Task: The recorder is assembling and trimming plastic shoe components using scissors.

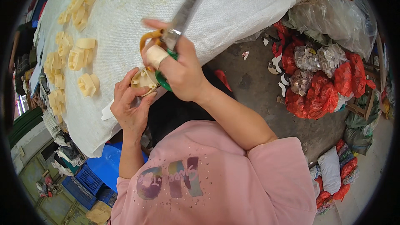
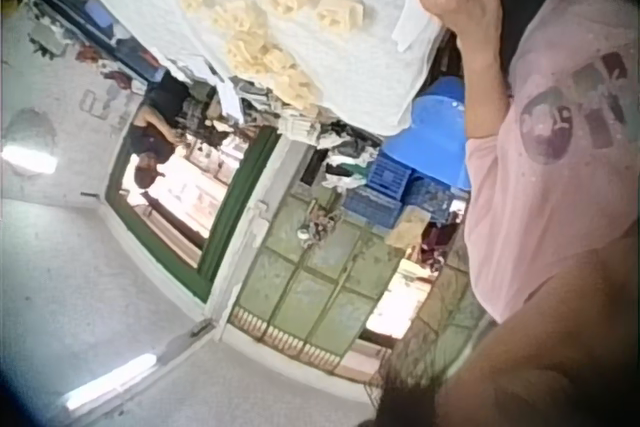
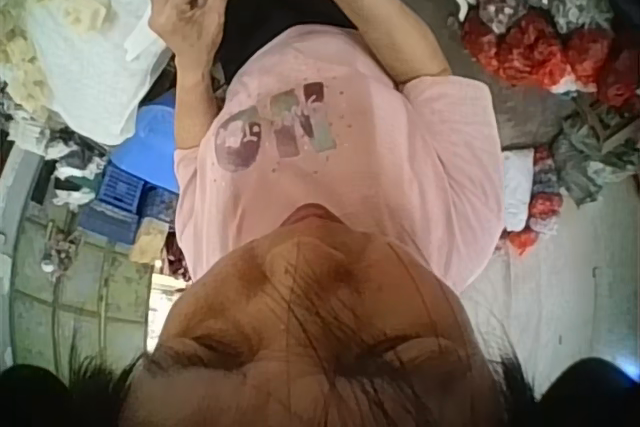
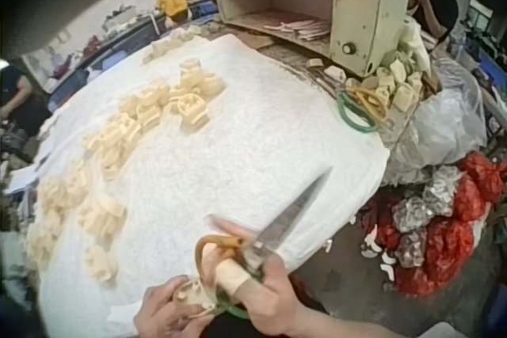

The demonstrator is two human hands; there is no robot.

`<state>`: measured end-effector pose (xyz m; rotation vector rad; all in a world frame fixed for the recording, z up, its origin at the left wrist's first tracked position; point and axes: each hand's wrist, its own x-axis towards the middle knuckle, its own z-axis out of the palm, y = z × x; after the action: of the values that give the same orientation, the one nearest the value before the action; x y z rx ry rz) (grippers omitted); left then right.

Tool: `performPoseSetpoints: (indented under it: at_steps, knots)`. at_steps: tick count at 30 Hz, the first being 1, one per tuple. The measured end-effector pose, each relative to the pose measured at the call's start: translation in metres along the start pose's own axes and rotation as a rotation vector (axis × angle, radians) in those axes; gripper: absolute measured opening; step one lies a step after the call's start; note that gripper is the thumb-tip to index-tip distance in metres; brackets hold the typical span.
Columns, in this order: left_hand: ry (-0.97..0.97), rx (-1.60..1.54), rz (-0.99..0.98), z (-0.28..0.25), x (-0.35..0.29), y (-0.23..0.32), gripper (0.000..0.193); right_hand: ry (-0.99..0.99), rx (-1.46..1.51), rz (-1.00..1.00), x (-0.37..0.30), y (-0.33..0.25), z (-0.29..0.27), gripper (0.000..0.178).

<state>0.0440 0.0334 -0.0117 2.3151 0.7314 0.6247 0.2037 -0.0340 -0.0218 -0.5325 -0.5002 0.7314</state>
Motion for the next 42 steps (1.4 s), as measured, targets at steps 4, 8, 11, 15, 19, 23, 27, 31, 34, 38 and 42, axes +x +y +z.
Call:
performPoseSetpoints:
  at_steps: [4,8,11,15,19,23,27,31,34,38,42]
  knots:
    - [-0.001,0.008,0.025,0.001,0.000,-0.004,0.018,0.098,-0.119,0.252,0.001,-0.004,0.000,0.049]
    - [0.031,-0.029,-0.043,0.003,-0.002,-0.003,0.018,0.053,-0.114,0.209,0.000,-0.023,-0.006,0.051]
    - [0.099,-0.086,-0.056,0.009,-0.006,-0.006,0.019,0.016,-0.103,0.134,-0.006,-0.040,-0.003,0.054]
    - [0.104,-0.074,-0.081,0.008,-0.007,-0.003,0.018,-0.022,-0.143,0.072,-0.015,-0.056,0.006,0.060]
    - [0.066,-0.012,-0.029,0.007,-0.003,-0.001,0.017,0.080,-0.254,0.208,-0.036,-0.010,0.004,0.043]
    - [0.059,-0.005,-0.011,0.006,-0.003,-0.004,0.017,0.055,-0.090,0.222,-0.022,-0.022,-0.005,0.050]
    - [0.071,-0.037,-0.038,0.006,-0.004,-0.001,0.018,0.113,-0.087,0.146,-0.036,-0.028,-0.001,0.048]
    - [0.054,0.015,0.019,0.005,-0.003,-0.007,0.018,0.062,0.039,0.241,-0.035,-0.011,-0.011,0.044]
    - [0.064,0.001,0.028,0.008,-0.003,-0.010,0.021,0.004,0.056,0.204,-0.029,-0.029,-0.006,0.043]
    - [0.074,0.040,0.064,0.004,-0.001,-0.005,0.024,-0.046,-0.346,0.188,-0.039,-0.013,-0.007,0.044]
    - [0.080,0.004,0.039,0.005,-0.002,-0.009,0.022,0.042,-0.055,0.257,-0.032,-0.013,-0.007,0.048]
